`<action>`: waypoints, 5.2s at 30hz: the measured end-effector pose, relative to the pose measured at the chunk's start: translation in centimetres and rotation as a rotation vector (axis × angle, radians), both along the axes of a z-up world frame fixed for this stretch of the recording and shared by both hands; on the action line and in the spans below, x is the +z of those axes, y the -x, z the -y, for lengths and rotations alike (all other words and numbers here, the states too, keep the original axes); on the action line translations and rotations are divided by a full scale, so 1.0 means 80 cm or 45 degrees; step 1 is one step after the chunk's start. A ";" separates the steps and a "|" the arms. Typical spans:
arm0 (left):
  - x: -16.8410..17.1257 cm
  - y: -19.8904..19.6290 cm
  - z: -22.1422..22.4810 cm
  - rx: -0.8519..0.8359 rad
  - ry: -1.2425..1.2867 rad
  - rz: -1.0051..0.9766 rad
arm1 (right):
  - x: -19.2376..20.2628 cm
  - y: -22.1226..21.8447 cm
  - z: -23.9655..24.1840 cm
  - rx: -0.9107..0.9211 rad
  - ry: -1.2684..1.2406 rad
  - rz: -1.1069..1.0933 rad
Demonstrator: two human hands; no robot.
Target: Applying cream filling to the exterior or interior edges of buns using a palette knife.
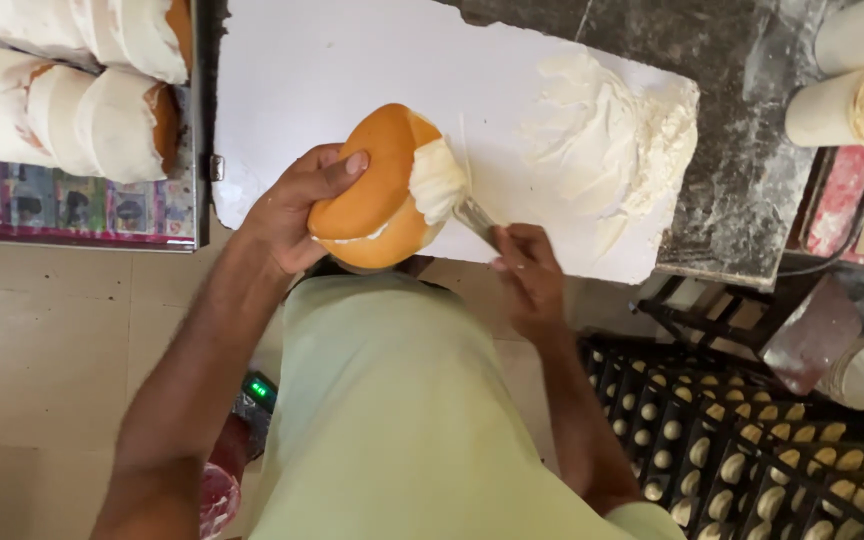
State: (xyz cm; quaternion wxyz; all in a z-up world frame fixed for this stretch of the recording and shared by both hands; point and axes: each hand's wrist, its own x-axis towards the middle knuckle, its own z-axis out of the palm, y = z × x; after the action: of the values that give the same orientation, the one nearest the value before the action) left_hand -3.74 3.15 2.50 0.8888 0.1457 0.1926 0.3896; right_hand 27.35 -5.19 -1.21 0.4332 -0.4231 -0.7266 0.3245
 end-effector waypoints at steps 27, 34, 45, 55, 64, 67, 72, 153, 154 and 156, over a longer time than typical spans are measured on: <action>0.030 0.018 -0.046 -0.104 -0.174 -0.056 | 0.053 0.034 -0.016 0.012 0.351 -0.503; 0.040 0.017 -0.059 -0.320 -0.376 0.031 | 0.048 0.042 -0.032 -0.070 -0.075 -0.083; 0.056 0.015 -0.067 -0.364 -0.493 -0.068 | 0.101 0.020 -0.049 -0.107 0.162 -0.077; 0.111 -0.022 -0.030 0.190 -0.314 -0.629 | 0.105 0.025 -0.029 -0.182 -0.149 0.439; 0.103 -0.045 0.006 0.524 0.061 -0.053 | 0.050 0.019 -0.015 -0.036 -0.138 0.081; 0.109 -0.061 0.012 0.502 0.169 0.077 | 0.033 0.061 -0.021 -0.079 0.427 -0.798; 0.100 -0.060 0.014 0.652 0.154 0.141 | 0.016 0.073 -0.006 -0.308 -0.091 -0.123; 0.032 0.012 -0.038 -0.171 -0.200 0.121 | 0.057 0.061 -0.014 0.025 0.321 -0.718; 0.033 0.012 -0.041 -0.262 -0.267 0.171 | 0.067 0.071 -0.018 0.024 0.256 -0.652; 0.024 0.010 -0.041 -0.310 -0.268 0.201 | 0.083 0.075 -0.020 0.018 0.128 -0.526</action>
State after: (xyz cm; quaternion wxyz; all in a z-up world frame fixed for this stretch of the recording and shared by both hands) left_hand -4.56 6.45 4.42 0.9216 0.2292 0.0614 0.3072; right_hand 21.34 -3.58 5.45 0.5490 -0.3636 -0.6082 0.4432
